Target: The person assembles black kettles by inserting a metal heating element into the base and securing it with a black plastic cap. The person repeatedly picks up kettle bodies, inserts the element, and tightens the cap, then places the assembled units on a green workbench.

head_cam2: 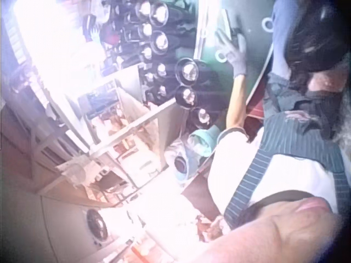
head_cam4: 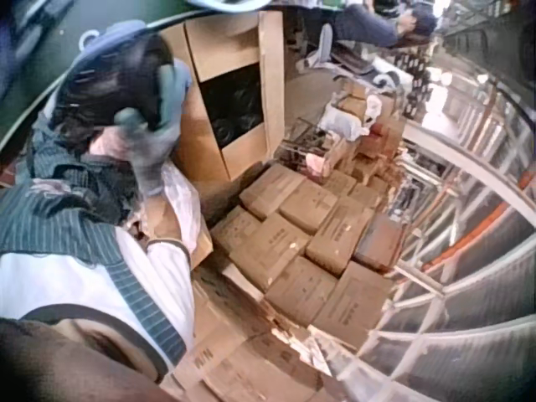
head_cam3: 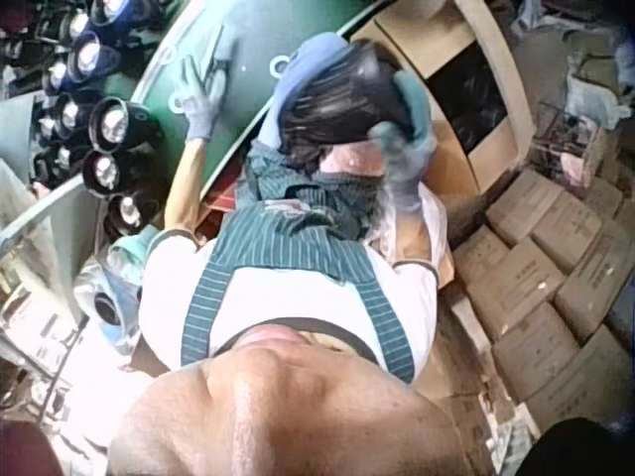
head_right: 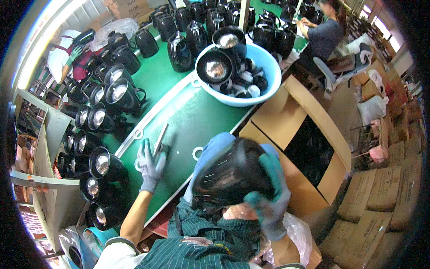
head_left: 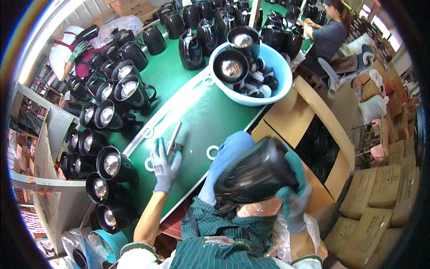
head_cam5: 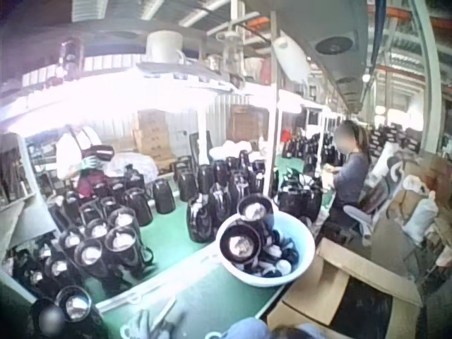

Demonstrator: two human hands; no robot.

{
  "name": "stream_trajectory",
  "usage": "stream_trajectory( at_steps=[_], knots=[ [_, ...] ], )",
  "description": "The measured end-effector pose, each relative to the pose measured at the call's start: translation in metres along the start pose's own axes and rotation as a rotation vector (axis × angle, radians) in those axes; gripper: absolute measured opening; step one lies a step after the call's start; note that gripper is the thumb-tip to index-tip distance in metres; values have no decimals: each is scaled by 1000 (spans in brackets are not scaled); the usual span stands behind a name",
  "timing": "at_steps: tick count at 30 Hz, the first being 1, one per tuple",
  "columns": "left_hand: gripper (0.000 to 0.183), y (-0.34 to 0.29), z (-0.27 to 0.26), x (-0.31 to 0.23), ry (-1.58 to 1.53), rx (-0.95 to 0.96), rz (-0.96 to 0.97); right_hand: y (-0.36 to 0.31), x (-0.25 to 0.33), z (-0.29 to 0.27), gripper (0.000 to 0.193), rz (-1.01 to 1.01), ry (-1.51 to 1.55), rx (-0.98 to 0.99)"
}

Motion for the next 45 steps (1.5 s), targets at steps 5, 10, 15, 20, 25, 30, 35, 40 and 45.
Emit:
stream_trajectory(
  at_steps=[5, 10, 15, 20, 25, 30, 35, 40, 45],
  knots=[
    [63, -21, -64, -98, -592, 107, 513, 39, -118, 44, 63, 453, 708, -170],
    [66, 56, -61, -100, -687, 153, 157, 78, -176, 119, 74, 514, 720, 7],
    [51, 160, -53, -88, -261, -196, 240, 78, -156, 54, 85, 435, 494, 145],
    [62, 324, 40, -38, -30, -25, 59, 11, -161, -182, 52, 64, -51, -520],
    [82, 458, 120, 24, 128, 43, -157, -58, -238, -352, 49, 412, -159, -950],
    [79, 493, 122, 11, -104, 28, 124, -46, -334, -370, 75, 732, 424, -1119],
    [59, 350, 68, -89, 620, -339, 951, -9, -415, -384, 112, 807, 394, -1130],
    [57, 217, 13, -108, -180, 115, 299, 17, -426, -417, 95, 570, -550, -375],
    [59, 139, -9, -109, -231, 198, 207, -18, -453, -427, 87, 764, 289, -864]
  ],
)
Point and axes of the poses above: each hand's wrist, its own y-axis towards the middle knuckle, its own z-axis out of the palm, x = y × z, the point moved 8 cm from there along y, towards the middle knuckle, and after that the axes turned 13 degrees about -z, right-handed, at the moved point
